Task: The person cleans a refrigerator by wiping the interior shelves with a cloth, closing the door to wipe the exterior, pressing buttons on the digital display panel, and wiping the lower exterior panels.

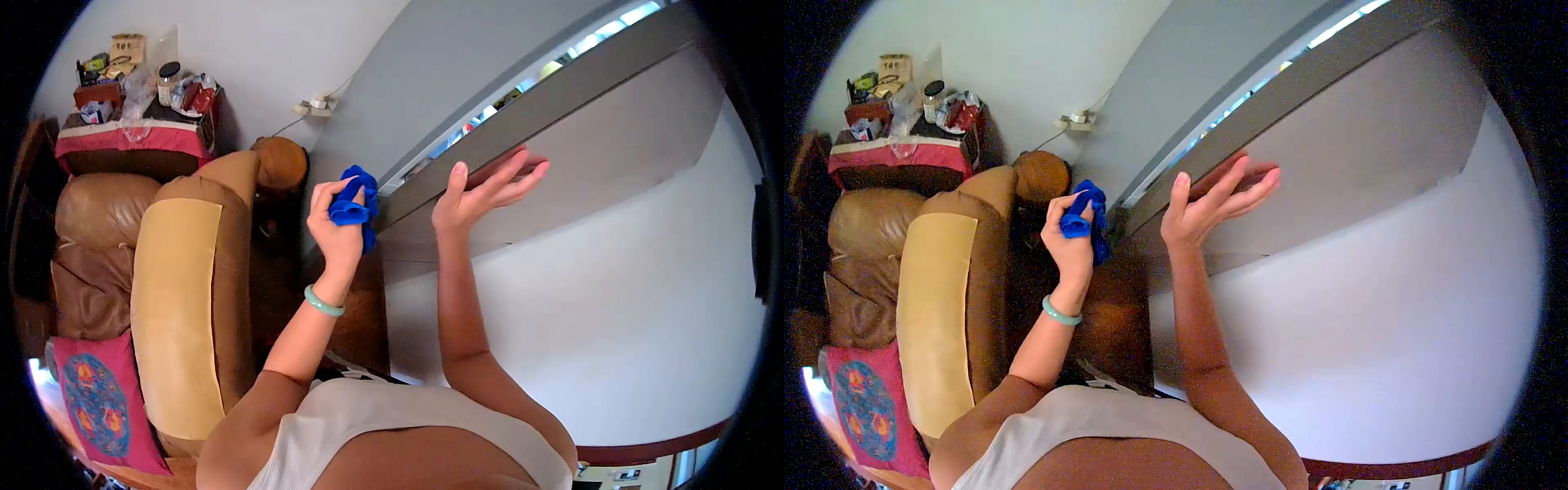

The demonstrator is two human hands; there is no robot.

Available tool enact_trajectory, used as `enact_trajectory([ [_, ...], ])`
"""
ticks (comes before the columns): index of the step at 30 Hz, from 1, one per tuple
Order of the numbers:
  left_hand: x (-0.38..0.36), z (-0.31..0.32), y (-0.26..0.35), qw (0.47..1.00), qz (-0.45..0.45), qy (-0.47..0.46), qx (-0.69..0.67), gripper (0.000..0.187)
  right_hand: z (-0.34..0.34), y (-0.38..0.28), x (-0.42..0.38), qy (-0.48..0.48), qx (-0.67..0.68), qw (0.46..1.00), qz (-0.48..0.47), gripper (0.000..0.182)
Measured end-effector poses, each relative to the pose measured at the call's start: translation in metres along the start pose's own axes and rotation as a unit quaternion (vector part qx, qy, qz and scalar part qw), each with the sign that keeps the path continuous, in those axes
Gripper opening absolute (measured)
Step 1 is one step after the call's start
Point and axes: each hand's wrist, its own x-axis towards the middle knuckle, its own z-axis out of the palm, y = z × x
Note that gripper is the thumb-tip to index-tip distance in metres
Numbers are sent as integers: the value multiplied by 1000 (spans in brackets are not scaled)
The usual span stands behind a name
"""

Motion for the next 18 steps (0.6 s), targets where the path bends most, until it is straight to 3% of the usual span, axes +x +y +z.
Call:
enact_trajectory([
  [9, 28, -20, -35, 997, -65, -37, 17, 15, 47, 2, 14, 37, -9, 999, 27, 78],
  [12, 34, -15, -50, 994, -52, -85, 47, 21, 51, 1, 16, 54, 39, 998, 19, 77],
  [16, 43, 18, -61, 984, -41, -168, -41, 29, 54, -3, 16, 67, 64, 994, 55, 78],
  [18, 50, 39, -63, 961, 30, -262, -79, 33, 52, -3, 16, 62, 41, 996, 57, 78],
])
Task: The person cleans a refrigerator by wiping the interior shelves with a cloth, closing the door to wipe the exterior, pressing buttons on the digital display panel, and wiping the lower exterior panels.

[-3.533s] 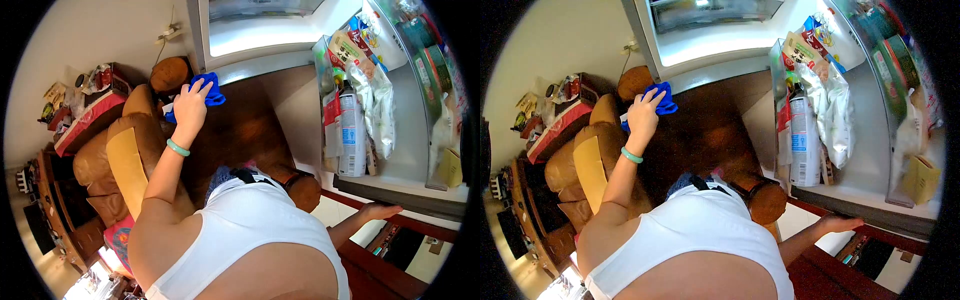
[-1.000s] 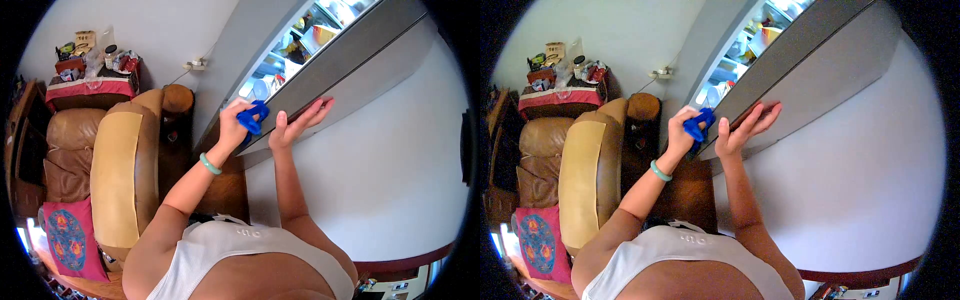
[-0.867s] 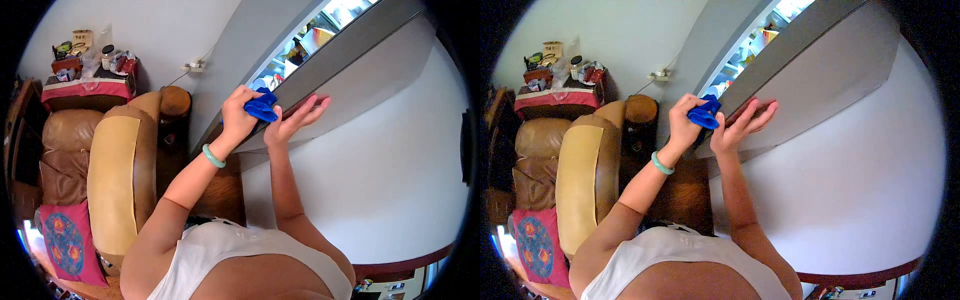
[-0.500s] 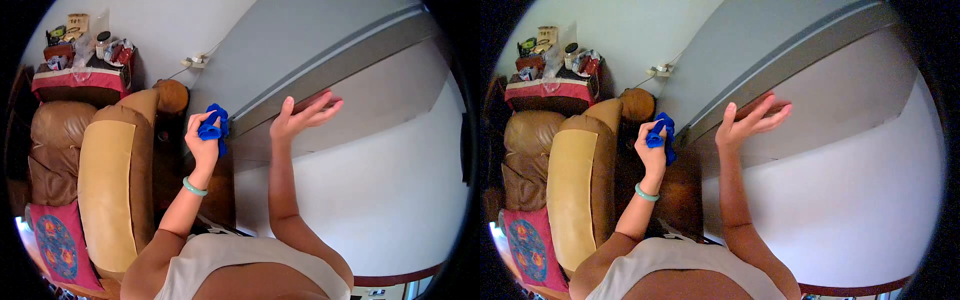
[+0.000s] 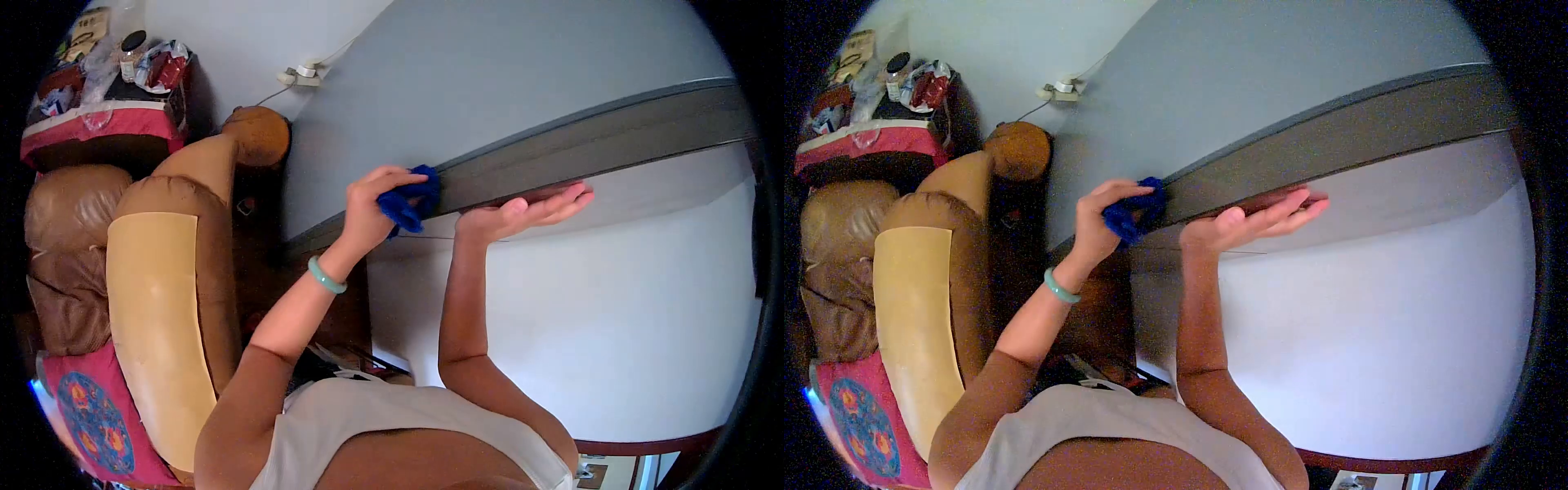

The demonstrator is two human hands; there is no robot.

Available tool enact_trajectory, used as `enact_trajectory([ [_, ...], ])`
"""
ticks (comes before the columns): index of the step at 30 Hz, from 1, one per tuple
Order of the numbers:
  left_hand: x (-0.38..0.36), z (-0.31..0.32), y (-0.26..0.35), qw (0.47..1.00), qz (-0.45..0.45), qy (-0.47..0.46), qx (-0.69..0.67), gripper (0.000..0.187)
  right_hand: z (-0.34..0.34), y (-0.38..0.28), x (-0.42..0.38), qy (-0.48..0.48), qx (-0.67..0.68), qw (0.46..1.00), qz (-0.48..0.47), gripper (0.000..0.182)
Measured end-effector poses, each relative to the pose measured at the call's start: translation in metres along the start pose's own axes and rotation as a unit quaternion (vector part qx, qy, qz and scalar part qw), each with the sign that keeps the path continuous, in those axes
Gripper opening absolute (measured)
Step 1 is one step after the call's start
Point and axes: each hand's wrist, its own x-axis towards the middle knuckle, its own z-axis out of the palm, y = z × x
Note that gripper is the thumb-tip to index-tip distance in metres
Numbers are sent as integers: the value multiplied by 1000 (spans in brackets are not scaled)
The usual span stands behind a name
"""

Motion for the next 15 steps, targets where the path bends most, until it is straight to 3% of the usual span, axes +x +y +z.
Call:
enact_trajectory([
  [4, 50, 15, 3, 995, 45, -70, -47, 33, 2, -4, -1, 4, -34, 999, 6, 80],
  [6, 78, 22, 22, 983, 121, -133, -47, 28, -2, 0, -1, -5, -45, 999, -6, 79],
  [11, 135, 68, 64, 962, 230, -90, -119, 26, 1, 3, 1, -5, -20, 1000, -19, 81],
  [15, 102, 47, 26, 964, 220, -100, -114, 27, 0, 1, -3, 1, -3, 1000, -18, 75],
])
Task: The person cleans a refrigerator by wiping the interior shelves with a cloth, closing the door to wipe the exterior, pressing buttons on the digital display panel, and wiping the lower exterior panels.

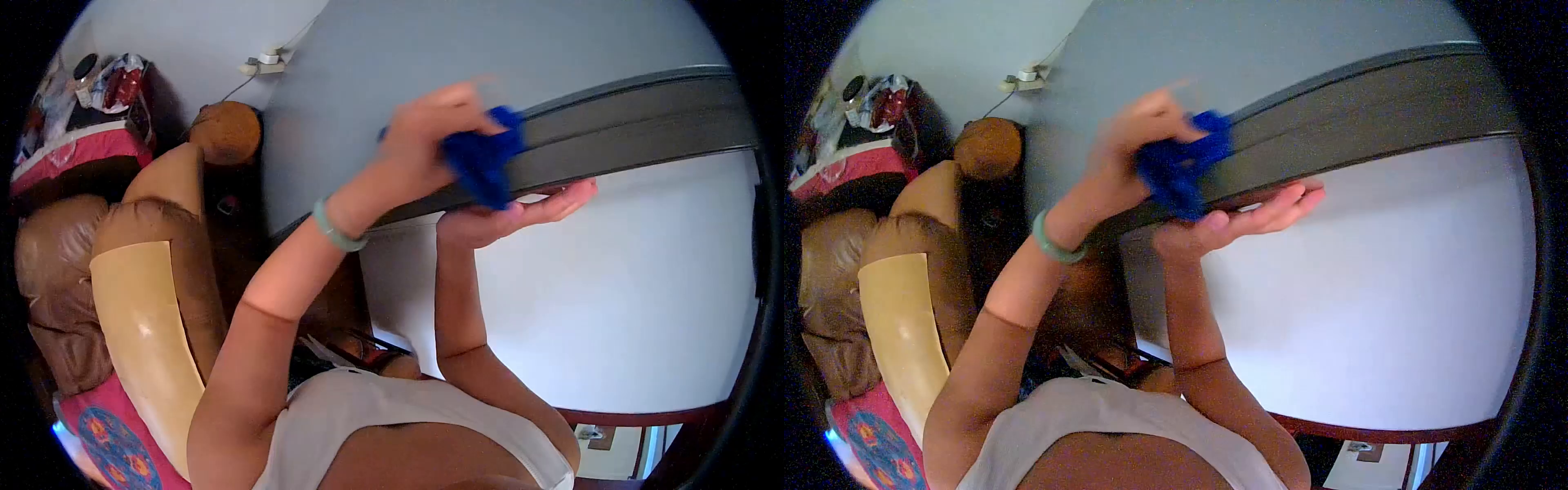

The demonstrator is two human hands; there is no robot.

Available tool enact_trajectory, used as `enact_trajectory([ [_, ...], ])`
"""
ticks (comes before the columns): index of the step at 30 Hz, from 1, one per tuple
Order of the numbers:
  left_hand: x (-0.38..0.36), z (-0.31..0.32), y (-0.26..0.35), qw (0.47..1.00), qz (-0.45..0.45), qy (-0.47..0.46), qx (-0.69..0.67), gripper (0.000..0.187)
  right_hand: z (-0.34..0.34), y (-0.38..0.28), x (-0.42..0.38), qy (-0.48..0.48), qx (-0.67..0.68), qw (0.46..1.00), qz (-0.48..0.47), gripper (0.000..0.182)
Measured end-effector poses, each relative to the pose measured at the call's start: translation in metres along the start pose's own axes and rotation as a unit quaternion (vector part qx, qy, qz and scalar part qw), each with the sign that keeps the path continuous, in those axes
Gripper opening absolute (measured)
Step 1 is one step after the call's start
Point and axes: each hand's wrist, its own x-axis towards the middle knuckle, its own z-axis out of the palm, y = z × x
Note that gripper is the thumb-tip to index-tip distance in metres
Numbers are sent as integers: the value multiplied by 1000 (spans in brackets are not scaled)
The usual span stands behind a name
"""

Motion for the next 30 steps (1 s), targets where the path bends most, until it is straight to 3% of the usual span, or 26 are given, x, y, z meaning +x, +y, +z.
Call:
enact_trajectory([
  [4, -98, -36, -8, 984, -165, 10, 72, 29, 0, 7, 4, -7, -46, 999, -27, 71],
  [7, -130, -44, -4, 969, -230, 45, 78, 30, 1, 2, 3, -10, -29, 999, -24, 70],
  [8, -125, -43, -1, 968, -230, 49, 84, 30, 1, 0, 4, -7, -14, 1000, -10, 71],
  [11, -61, -23, 6, 991, -117, 19, 58, 37, 1, -3, 4, -8, 6, 1000, 2, 72],
  [12, -28, -12, 6, 997, -62, 17, 38, 25, 0, -2, 5, -10, 1, 1000, -2, 73],
  [14, 42, 14, 20, 990, -9, 5, 140, 22, -2, -1, 5, -7, -7, 1000, 1, 75],
  [16, 92, 31, 27, 995, 15, 21, 98, 19, 3, 0, 3, 18, 2, 1000, 22, 80],
  [19, 78, 26, 11, 996, 48, 26, 68, 18, 2, 0, 2, 4, -11, 1000, 10, 78],
  [20, 58, 18, 10, 996, 48, 13, 71, 19, 1, 1, 0, 9, -16, 1000, 12, 78],
  [24, -48, -30, 5, 986, -151, -30, 56, 29, 4, 1, 3, 6, -5, 1000, 4, 76],
  [26, -90, -41, 5, 970, -241, 22, 34, 29, 6, 0, 4, 9, 9, 1000, 5, 75],
  [30, -58, -23, 45, 982, -184, 46, -6, 29, 3, 4, 5, -3, 10, 1000, 6, 74],
])
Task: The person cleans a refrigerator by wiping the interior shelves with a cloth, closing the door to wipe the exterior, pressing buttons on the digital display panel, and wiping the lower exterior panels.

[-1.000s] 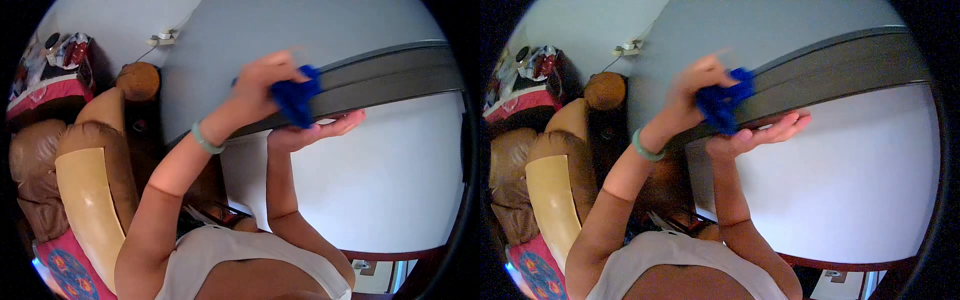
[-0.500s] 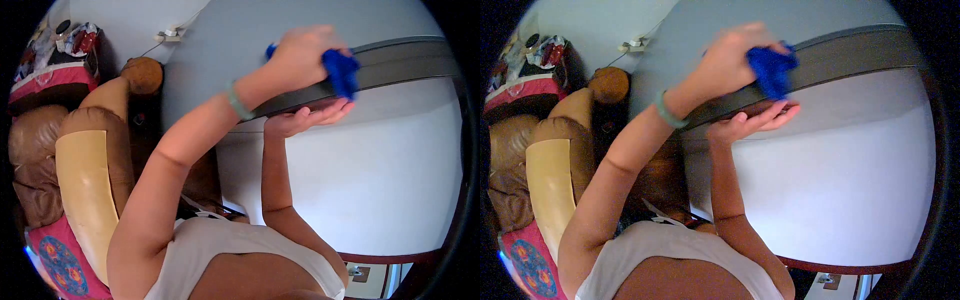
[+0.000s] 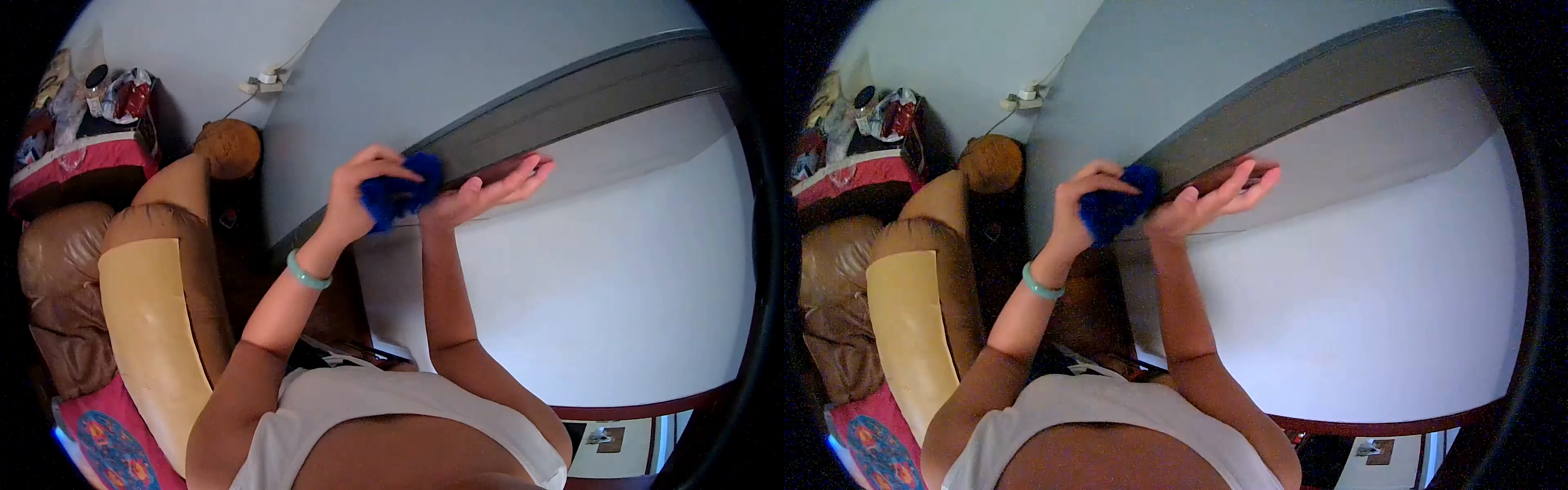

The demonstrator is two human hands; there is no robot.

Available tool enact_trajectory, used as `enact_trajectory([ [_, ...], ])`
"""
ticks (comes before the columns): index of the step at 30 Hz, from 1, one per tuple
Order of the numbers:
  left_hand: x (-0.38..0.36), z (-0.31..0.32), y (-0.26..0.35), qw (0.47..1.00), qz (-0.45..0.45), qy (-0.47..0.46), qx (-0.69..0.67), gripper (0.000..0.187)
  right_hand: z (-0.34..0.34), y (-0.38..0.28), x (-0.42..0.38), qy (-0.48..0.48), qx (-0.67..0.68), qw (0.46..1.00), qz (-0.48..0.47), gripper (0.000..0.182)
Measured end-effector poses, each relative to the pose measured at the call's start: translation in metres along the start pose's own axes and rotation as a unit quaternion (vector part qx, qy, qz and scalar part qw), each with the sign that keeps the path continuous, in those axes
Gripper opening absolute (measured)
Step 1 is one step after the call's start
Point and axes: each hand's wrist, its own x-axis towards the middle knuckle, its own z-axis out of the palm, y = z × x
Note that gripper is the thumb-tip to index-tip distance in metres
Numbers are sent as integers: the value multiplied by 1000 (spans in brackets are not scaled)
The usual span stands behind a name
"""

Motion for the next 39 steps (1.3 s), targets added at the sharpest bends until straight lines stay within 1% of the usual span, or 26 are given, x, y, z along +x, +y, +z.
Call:
enact_trajectory([
  [2, 29, 14, 15, 998, 46, -26, 21, 16, -5, 1, -1, -7, -14, 1000, 1, 73],
  [4, 68, 26, 19, 988, 143, -40, 28, 15, -2, 1, -3, 6, 10, 1000, 0, 70],
  [6, 118, 47, 29, 977, 200, -63, -44, 15, 1, -2, -2, 8, 14, 1000, 1, 69],
  [7, 140, 61, 43, 970, 239, -50, -5, 14, 1, -3, -2, 8, 15, 1000, 0, 68],
  [8, 160, 73, 60, 960, 277, -37, 33, 13, 4, -1, -3, 19, 52, 998, 3, 67],
  [9, 169, 77, 71, 963, 263, -61, 12, 15, 7, 2, -6, 20, 52, 998, 3, 67],
  [10, 176, 79, 64, 960, 269, -75, -14, 18, 6, 6, -7, 17, 46, 999, -2, 67],
  [12, 168, 70, 51, 953, 293, -78, -9, 13, 2, 4, -7, 9, 37, 999, -8, 65],
  [13, 147, 56, 43, 948, 312, -62, 22, 6, 0, 2, -7, 14, 38, 999, -6, 65],
  [15, 88, 24, 12, 974, 206, -89, 42, 4, 0, 2, -4, -1, 41, 999, -25, 65],
  [17, 29, -4, -8, 993, 75, -76, 56, 9, 2, 4, -6, 3, 53, 998, -29, 65],
  [19, 21, -7, -5, 993, 79, -67, 64, 6, 4, -2, -6, 4, 67, 997, -38, 65],
  [20, 20, -7, 1, 993, 75, -64, 66, 9, 3, -7, -6, 4, 73, 997, -29, 65],
  [21, 34, 2, 1, 985, 152, -63, 55, 10, 0, -10, -6, 1, 77, 997, -19, 66],
  [22, 69, 19, 16, 970, 229, -63, 44, 11, 1, -10, -5, -1, 78, 997, -20, 66],
  [24, 129, 52, 50, 949, 312, -28, 28, 8, -1, -6, -7, -3, 54, 998, -27, 67],
  [25, 145, 57, 71, 965, 249, -83, -25, 14, -1, -6, -8, -11, 51, 998, -24, 67],
  [27, 145, 57, 73, 972, 171, -138, -81, 25, -1, -11, -7, -5, 59, 998, -19, 66],
  [28, 135, 51, 56, 965, 245, -88, -25, 15, -2, -11, -4, -5, 62, 997, -50, 63],
  [29, 120, 42, 38, 948, 315, -36, 32, 6, -2, -11, -3, -6, 62, 997, -43, 63],
  [31, 55, 7, -1, 980, 188, -58, 39, 5, 0, -10, -4, -2, 89, 995, -53, 63],
  [33, -11, -24, -29, 992, 65, -61, 85, 4, 2, -7, -4, -2, 114, 992, -50, 64],
  [36, -26, -27, -33, 993, 57, -41, 97, 3, 3, -8, -3, -11, 98, 993, -59, 64],
  [38, 17, -6, -9, 984, 150, -34, 88, 6, 3, -9, -6, -15, 102, 993, -50, 67],
  [39, 46, 8, 12, 975, 199, -48, 83, 7, 4, -11, -6, -25, 102, 994, -41, 67],
])
